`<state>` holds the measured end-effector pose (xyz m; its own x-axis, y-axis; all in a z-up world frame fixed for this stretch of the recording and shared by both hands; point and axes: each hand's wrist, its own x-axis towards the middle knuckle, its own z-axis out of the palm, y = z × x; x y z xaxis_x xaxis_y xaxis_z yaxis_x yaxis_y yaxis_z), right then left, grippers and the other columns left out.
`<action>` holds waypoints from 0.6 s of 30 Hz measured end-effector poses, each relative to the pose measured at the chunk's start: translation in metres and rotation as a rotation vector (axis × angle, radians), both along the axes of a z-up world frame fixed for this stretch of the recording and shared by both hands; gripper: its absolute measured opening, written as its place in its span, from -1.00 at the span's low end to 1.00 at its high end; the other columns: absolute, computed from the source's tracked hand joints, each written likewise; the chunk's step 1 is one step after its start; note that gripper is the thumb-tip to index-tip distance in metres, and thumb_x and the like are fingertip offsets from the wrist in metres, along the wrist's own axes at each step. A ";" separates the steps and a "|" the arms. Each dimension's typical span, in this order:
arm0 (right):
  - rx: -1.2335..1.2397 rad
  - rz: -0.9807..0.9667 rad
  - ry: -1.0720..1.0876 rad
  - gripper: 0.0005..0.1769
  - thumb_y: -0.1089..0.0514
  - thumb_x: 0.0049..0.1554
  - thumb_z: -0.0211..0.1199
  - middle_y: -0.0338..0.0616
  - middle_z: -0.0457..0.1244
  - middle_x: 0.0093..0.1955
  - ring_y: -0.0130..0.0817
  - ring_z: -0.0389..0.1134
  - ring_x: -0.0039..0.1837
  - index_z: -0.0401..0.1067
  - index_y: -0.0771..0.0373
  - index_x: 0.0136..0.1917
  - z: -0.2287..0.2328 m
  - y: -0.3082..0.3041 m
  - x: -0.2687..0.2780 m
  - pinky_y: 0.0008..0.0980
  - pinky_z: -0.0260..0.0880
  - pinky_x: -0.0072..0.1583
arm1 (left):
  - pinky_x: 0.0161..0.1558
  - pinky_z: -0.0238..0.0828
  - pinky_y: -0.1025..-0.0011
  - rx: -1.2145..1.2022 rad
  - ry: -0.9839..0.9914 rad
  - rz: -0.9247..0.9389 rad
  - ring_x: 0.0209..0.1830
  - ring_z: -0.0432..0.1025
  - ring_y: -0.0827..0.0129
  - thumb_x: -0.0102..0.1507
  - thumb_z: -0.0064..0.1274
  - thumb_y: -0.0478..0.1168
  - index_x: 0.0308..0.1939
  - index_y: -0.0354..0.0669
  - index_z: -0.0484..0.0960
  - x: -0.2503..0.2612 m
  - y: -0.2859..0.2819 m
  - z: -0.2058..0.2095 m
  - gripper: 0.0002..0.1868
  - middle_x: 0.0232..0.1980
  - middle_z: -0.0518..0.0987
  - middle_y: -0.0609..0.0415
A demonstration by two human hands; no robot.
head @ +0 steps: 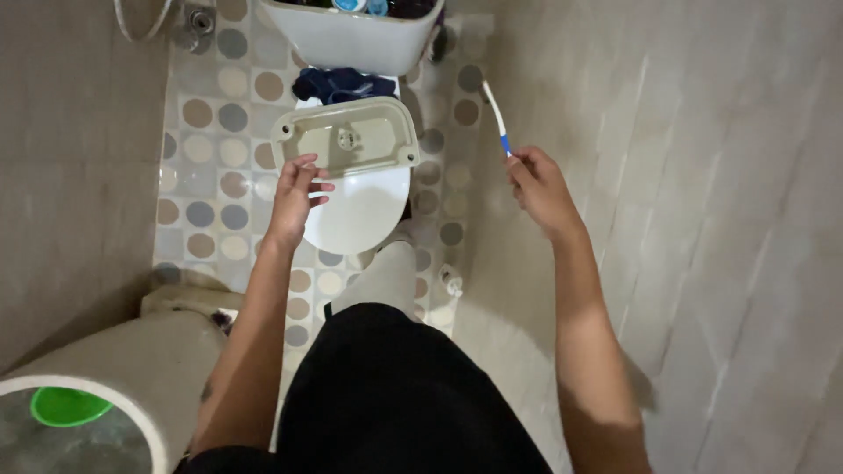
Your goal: The person is cleaning the inside of a toilet tank using a toothbrush and water from a scoop.
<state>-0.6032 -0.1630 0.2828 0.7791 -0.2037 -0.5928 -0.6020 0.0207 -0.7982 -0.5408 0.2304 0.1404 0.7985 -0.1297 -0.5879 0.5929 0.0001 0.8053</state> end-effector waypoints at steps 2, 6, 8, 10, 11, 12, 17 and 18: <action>-0.257 0.195 -0.025 -0.71 0.09 0.32 0.10 -0.29 0.23 -0.21 -0.52 0.21 -0.19 0.35 0.23 0.26 0.005 -0.004 0.033 -0.45 0.20 -0.15 | -0.10 0.46 0.38 -0.051 -0.015 0.102 -0.11 0.52 0.40 0.45 -0.18 -0.07 0.28 -0.03 0.41 0.010 -0.005 -0.020 -0.65 0.01 0.56 0.10; -0.505 0.410 -0.045 -0.59 0.11 0.30 0.09 -0.21 0.30 -0.19 -0.45 0.32 -0.12 0.33 0.12 0.41 0.016 -0.023 0.094 -0.40 0.33 -0.04 | -0.11 0.45 0.40 -0.052 -0.006 0.169 -0.15 0.49 0.42 0.46 -0.17 -0.06 0.27 -0.01 0.41 0.044 -0.042 -0.043 -0.67 0.00 0.55 0.14; -0.537 0.502 -0.019 -0.53 0.13 0.27 0.11 -0.19 0.31 -0.19 -0.40 0.32 -0.13 0.36 0.05 0.44 0.022 -0.027 0.117 -0.33 0.36 -0.04 | -0.12 0.44 0.40 -0.166 -0.056 0.224 -0.15 0.48 0.44 0.44 -0.12 -0.09 0.27 -0.01 0.40 0.058 -0.064 -0.047 -0.67 0.02 0.56 0.13; -0.569 0.554 -0.046 -0.54 0.11 0.27 0.13 -0.18 0.32 -0.20 -0.39 0.32 -0.13 0.39 0.04 0.43 0.021 -0.038 0.159 -0.32 0.36 -0.04 | -0.12 0.44 0.42 -0.178 -0.044 0.265 -0.14 0.49 0.44 0.47 -0.12 -0.05 0.27 -0.02 0.40 0.087 -0.089 -0.059 -0.67 0.01 0.57 0.13; -0.584 0.593 -0.050 -0.56 0.10 0.27 0.14 -0.17 0.33 -0.20 -0.38 0.32 -0.14 0.43 0.03 0.41 0.021 -0.041 0.174 -0.30 0.37 -0.04 | -0.13 0.43 0.44 -0.177 -0.011 0.288 -0.14 0.50 0.44 0.49 -0.12 -0.01 0.26 -0.03 0.40 0.092 -0.098 -0.063 -0.67 0.00 0.58 0.13; -0.586 0.620 -0.045 -0.56 0.10 0.27 0.14 -0.17 0.33 -0.20 -0.38 0.32 -0.14 0.43 0.03 0.41 0.016 -0.048 0.190 -0.30 0.37 -0.04 | -0.13 0.43 0.44 -0.181 -0.001 0.314 -0.14 0.50 0.44 0.49 -0.12 -0.01 0.26 -0.03 0.40 0.105 -0.108 -0.062 -0.67 0.00 0.58 0.13; -0.681 0.935 -0.490 -0.66 0.06 0.36 0.20 0.02 0.39 0.17 -0.09 0.43 0.13 0.51 0.13 0.35 -0.020 -0.068 0.277 -0.13 0.42 0.15 | -0.12 0.46 0.27 -0.172 -0.063 0.510 -0.04 0.43 0.37 0.38 -0.02 -0.03 0.39 -0.02 0.28 0.161 -0.154 -0.099 -0.48 0.10 0.49 0.04; -0.671 0.960 -0.487 -0.66 0.06 0.36 0.20 0.02 0.39 0.17 -0.09 0.43 0.13 0.51 0.13 0.35 -0.014 -0.055 0.298 -0.13 0.42 0.15 | -0.12 0.46 0.27 -0.169 -0.052 0.533 -0.04 0.43 0.37 0.38 -0.02 -0.03 0.39 -0.02 0.28 0.176 -0.160 -0.096 -0.48 0.10 0.49 0.04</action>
